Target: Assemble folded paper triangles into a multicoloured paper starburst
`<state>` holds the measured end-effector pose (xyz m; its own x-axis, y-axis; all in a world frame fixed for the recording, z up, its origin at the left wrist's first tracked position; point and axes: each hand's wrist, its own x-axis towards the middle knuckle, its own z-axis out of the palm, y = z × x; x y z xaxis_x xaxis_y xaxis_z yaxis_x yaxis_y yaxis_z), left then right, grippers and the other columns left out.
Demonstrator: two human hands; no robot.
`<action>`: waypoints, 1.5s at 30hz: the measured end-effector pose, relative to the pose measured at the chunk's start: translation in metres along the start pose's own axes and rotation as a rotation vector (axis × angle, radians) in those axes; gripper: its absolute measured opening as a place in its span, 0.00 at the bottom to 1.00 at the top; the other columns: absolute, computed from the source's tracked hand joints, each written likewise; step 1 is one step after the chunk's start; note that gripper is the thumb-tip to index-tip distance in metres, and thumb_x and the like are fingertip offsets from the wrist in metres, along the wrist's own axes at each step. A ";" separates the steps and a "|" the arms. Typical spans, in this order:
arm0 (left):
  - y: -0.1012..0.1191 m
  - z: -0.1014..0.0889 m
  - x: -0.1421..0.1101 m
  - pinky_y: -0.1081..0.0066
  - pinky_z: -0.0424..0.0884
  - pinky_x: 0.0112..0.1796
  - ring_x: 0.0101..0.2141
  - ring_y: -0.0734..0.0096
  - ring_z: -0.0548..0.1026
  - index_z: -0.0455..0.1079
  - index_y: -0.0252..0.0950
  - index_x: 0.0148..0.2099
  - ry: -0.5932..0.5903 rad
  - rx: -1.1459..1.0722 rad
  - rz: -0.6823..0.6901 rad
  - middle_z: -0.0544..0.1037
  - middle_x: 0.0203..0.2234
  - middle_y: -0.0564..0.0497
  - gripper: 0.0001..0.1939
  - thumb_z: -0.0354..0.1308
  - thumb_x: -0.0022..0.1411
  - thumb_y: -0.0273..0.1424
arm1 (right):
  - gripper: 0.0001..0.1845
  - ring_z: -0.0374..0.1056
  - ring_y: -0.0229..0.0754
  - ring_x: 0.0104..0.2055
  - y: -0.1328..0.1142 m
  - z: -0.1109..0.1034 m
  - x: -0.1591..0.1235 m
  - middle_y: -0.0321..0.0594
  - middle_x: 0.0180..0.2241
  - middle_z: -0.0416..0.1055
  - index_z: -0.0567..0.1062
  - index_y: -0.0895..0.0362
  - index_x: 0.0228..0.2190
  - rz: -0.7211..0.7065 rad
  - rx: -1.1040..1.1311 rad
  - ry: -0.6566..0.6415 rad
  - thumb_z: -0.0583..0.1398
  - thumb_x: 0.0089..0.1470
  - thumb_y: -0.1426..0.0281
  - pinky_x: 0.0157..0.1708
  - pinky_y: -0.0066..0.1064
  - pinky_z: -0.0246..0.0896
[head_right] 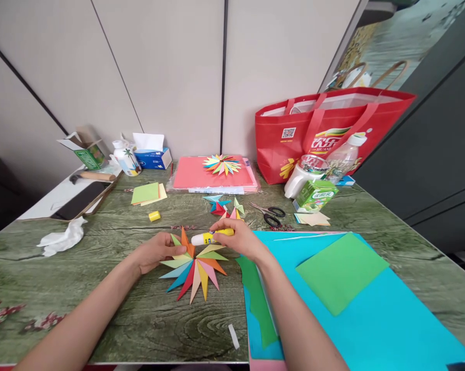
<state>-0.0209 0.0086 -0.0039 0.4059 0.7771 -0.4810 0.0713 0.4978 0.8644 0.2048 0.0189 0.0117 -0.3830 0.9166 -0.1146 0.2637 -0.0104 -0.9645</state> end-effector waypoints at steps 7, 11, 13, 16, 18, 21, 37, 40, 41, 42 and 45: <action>0.001 0.001 -0.001 0.76 0.59 0.22 0.20 0.76 0.67 0.74 0.29 0.29 0.006 0.004 -0.013 0.76 0.21 0.49 0.18 0.69 0.34 0.36 | 0.10 0.60 0.32 0.24 0.005 0.002 0.003 0.35 0.28 0.69 0.73 0.59 0.30 -0.051 -0.068 -0.006 0.59 0.42 0.69 0.22 0.22 0.53; 0.000 0.001 0.000 0.77 0.55 0.20 0.17 0.79 0.64 0.74 0.29 0.26 0.007 0.033 0.008 0.74 0.17 0.51 0.17 0.68 0.35 0.36 | 0.10 0.63 0.35 0.29 0.006 0.003 0.002 0.37 0.30 0.70 0.73 0.59 0.30 -0.095 -0.099 -0.017 0.59 0.42 0.69 0.25 0.24 0.56; 0.000 0.001 0.001 0.77 0.55 0.20 0.17 0.79 0.64 0.74 0.29 0.27 0.003 0.033 0.014 0.74 0.17 0.51 0.17 0.68 0.36 0.37 | 0.10 0.62 0.35 0.28 0.004 0.003 0.000 0.37 0.29 0.69 0.73 0.59 0.31 -0.094 -0.097 -0.002 0.59 0.41 0.70 0.25 0.24 0.56; 0.000 0.001 0.000 0.76 0.55 0.20 0.18 0.78 0.64 0.74 0.29 0.26 0.002 0.042 0.020 0.73 0.17 0.50 0.17 0.68 0.36 0.38 | 0.11 0.60 0.33 0.24 0.001 0.005 -0.002 0.35 0.27 0.68 0.70 0.59 0.31 -0.103 -0.072 0.033 0.60 0.40 0.70 0.23 0.23 0.55; 0.000 0.001 0.000 0.76 0.55 0.21 0.18 0.77 0.64 0.74 0.28 0.27 0.000 0.048 0.019 0.73 0.18 0.50 0.18 0.68 0.35 0.38 | 0.12 0.59 0.32 0.24 -0.001 0.006 -0.003 0.34 0.26 0.67 0.68 0.58 0.31 -0.131 -0.041 0.055 0.60 0.40 0.70 0.23 0.23 0.55; 0.000 0.001 0.000 0.75 0.57 0.22 0.20 0.75 0.66 0.73 0.28 0.28 -0.008 0.039 0.009 0.74 0.20 0.48 0.20 0.68 0.34 0.39 | 0.12 0.60 0.33 0.25 -0.003 0.008 -0.004 0.35 0.28 0.66 0.67 0.58 0.31 -0.181 -0.021 0.067 0.60 0.40 0.70 0.23 0.23 0.56; -0.001 0.002 0.000 0.78 0.50 0.18 0.16 0.81 0.59 0.72 0.29 0.24 0.038 0.070 0.050 0.69 0.14 0.54 0.17 0.68 0.35 0.38 | 0.10 0.55 0.32 0.21 -0.001 0.017 -0.005 0.31 0.23 0.61 0.66 0.56 0.30 -0.188 -0.134 0.093 0.59 0.41 0.70 0.19 0.22 0.51; 0.000 0.003 0.000 0.78 0.50 0.19 0.16 0.81 0.60 0.72 0.29 0.24 0.030 0.045 0.045 0.70 0.15 0.53 0.16 0.68 0.34 0.37 | 0.09 0.55 0.32 0.21 0.001 0.017 -0.002 0.30 0.21 0.59 0.65 0.56 0.29 -0.165 -0.144 0.125 0.58 0.41 0.68 0.19 0.22 0.51; 0.000 0.003 0.000 0.78 0.51 0.19 0.16 0.81 0.61 0.72 0.29 0.24 0.025 0.037 0.045 0.71 0.15 0.53 0.16 0.68 0.34 0.37 | 0.09 0.55 0.32 0.21 0.001 0.017 -0.001 0.30 0.21 0.60 0.65 0.57 0.29 -0.158 -0.147 0.138 0.58 0.42 0.68 0.19 0.22 0.51; 0.001 0.004 -0.001 0.77 0.51 0.19 0.16 0.81 0.61 0.73 0.29 0.24 0.020 0.031 0.045 0.71 0.15 0.53 0.16 0.68 0.34 0.37 | 0.09 0.55 0.32 0.21 0.002 0.017 0.000 0.31 0.22 0.60 0.65 0.57 0.29 -0.152 -0.151 0.152 0.58 0.42 0.68 0.20 0.23 0.51; 0.002 0.005 -0.001 0.78 0.49 0.18 0.15 0.82 0.59 0.72 0.29 0.24 0.033 0.031 0.038 0.69 0.13 0.55 0.17 0.69 0.33 0.37 | 0.10 0.55 0.33 0.21 0.004 0.020 0.003 0.31 0.22 0.61 0.65 0.57 0.28 -0.140 -0.157 0.192 0.59 0.43 0.66 0.20 0.23 0.51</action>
<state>-0.0170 0.0067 -0.0009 0.3786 0.8079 -0.4516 0.0846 0.4557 0.8861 0.1876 0.0136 0.0024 -0.2550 0.9637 0.0789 0.3596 0.1703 -0.9174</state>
